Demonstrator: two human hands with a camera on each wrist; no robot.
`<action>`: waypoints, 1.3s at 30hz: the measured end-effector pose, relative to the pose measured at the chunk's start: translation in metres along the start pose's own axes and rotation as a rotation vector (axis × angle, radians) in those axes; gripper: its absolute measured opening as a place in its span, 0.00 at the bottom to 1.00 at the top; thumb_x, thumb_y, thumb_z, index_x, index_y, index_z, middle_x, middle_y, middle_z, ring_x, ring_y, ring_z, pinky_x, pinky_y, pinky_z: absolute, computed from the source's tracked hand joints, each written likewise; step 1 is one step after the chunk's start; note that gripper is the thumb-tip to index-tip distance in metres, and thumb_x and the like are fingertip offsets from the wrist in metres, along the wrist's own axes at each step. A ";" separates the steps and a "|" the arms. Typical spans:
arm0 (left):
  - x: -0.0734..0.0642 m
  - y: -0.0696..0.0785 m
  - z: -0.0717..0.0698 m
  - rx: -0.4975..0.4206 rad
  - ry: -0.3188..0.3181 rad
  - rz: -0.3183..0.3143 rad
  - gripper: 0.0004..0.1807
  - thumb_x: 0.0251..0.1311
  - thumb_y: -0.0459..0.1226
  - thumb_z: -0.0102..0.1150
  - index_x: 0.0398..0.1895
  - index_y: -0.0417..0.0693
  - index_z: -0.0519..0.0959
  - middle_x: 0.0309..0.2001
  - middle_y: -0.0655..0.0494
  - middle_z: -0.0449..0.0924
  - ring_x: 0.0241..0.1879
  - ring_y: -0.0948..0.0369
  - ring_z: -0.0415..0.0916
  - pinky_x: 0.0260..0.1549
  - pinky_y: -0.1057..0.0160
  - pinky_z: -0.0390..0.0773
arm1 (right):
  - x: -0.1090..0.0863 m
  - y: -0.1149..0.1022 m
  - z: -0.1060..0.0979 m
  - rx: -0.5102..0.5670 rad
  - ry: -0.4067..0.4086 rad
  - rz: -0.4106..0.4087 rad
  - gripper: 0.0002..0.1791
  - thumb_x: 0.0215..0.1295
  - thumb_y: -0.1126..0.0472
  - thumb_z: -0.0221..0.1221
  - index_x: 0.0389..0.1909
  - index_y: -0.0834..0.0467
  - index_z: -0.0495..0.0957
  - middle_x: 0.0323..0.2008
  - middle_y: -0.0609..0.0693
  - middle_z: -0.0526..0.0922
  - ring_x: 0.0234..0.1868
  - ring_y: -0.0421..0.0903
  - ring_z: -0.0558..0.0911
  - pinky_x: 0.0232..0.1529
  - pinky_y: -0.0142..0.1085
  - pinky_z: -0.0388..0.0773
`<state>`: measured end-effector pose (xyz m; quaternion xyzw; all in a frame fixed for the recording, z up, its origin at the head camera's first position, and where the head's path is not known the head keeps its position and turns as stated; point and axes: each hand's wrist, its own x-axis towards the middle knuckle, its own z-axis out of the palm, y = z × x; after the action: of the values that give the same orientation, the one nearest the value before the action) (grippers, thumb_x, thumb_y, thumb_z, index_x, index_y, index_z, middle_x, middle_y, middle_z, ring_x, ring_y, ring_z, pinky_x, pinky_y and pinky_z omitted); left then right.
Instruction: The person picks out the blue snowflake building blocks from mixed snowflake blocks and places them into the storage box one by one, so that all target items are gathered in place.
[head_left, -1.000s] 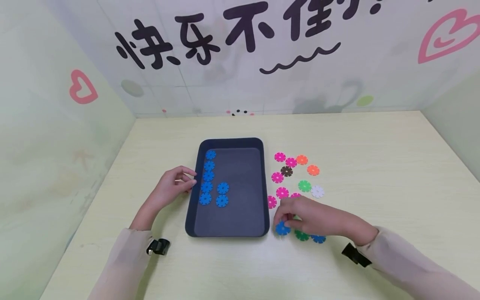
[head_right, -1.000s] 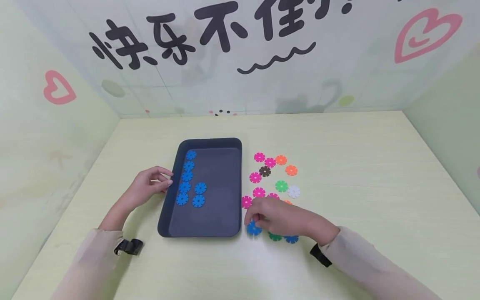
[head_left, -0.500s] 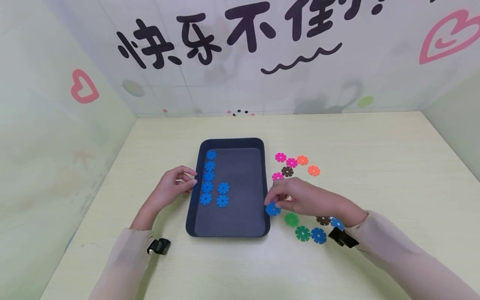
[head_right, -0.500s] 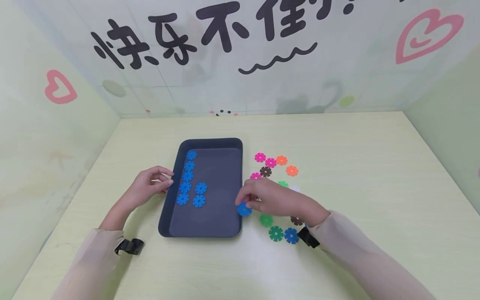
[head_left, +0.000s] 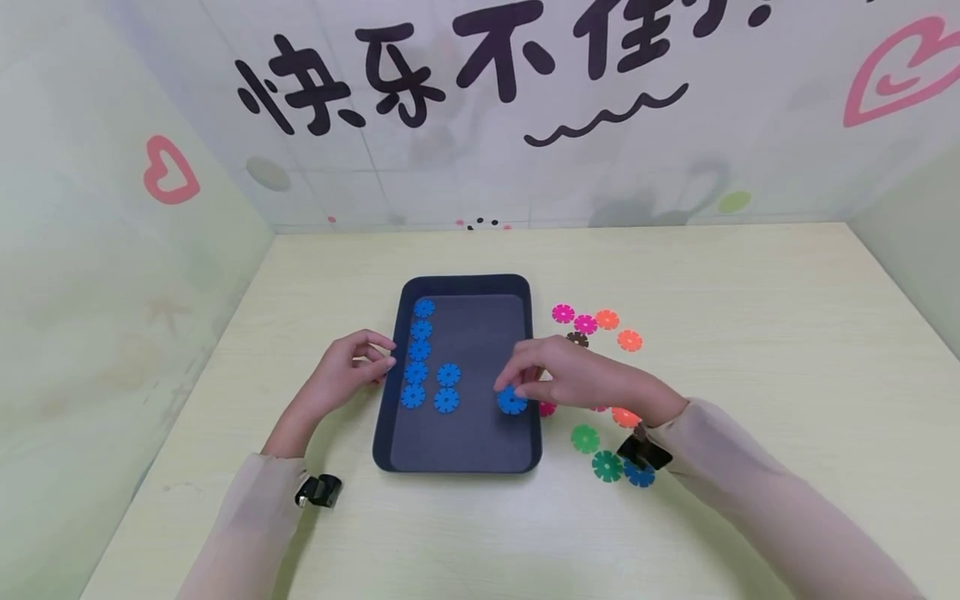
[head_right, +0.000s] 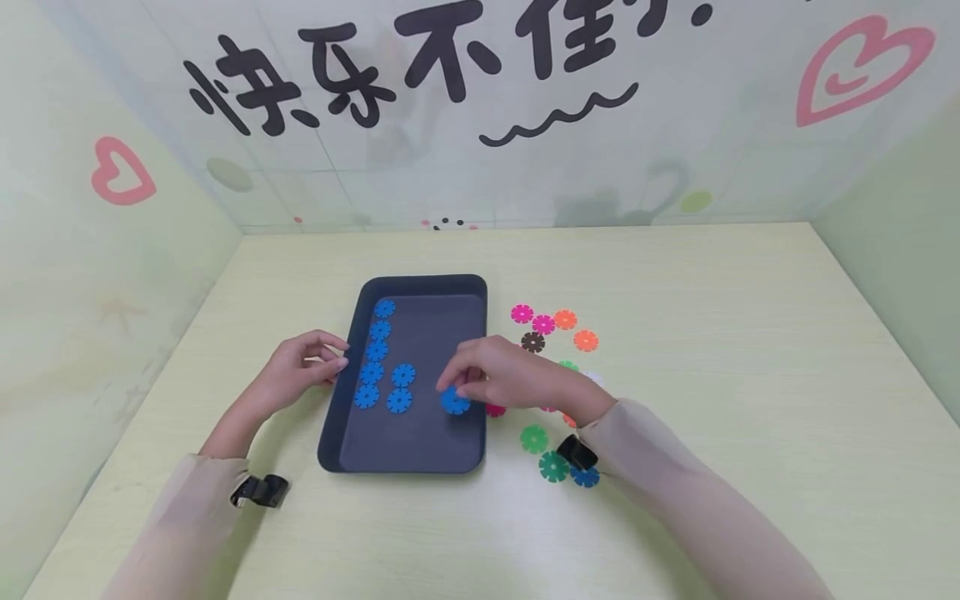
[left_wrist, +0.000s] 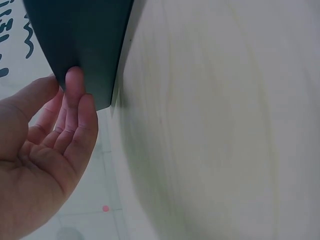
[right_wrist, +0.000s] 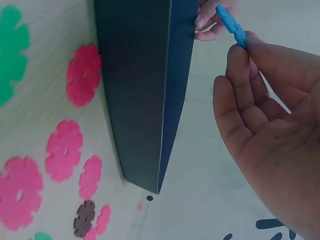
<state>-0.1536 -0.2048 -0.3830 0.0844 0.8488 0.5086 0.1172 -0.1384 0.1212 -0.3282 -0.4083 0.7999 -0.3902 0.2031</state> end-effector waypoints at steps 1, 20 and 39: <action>0.000 0.000 0.000 0.000 0.000 0.000 0.14 0.61 0.31 0.55 0.48 0.33 0.72 0.31 0.43 0.78 0.27 0.55 0.77 0.32 0.59 0.80 | 0.003 0.000 0.000 0.003 0.004 -0.002 0.13 0.58 0.69 0.61 0.44 0.61 0.80 0.34 0.45 0.76 0.33 0.38 0.77 0.35 0.34 0.78; 0.002 0.000 0.001 0.000 0.000 0.001 0.13 0.61 0.31 0.54 0.48 0.32 0.72 0.31 0.42 0.78 0.27 0.56 0.78 0.31 0.60 0.80 | 0.067 0.009 -0.006 0.028 0.088 -0.008 0.10 0.59 0.69 0.59 0.41 0.61 0.82 0.33 0.48 0.79 0.33 0.42 0.77 0.36 0.31 0.77; 0.001 0.001 0.001 0.002 0.008 0.013 0.13 0.61 0.30 0.54 0.47 0.31 0.71 0.30 0.42 0.78 0.26 0.56 0.78 0.30 0.60 0.80 | 0.110 0.023 -0.010 0.180 0.179 0.109 0.10 0.62 0.70 0.56 0.42 0.64 0.81 0.41 0.55 0.81 0.38 0.44 0.78 0.42 0.31 0.76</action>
<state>-0.1539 -0.2031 -0.3831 0.0880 0.8491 0.5090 0.1104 -0.2202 0.0445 -0.3412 -0.3080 0.7975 -0.4837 0.1874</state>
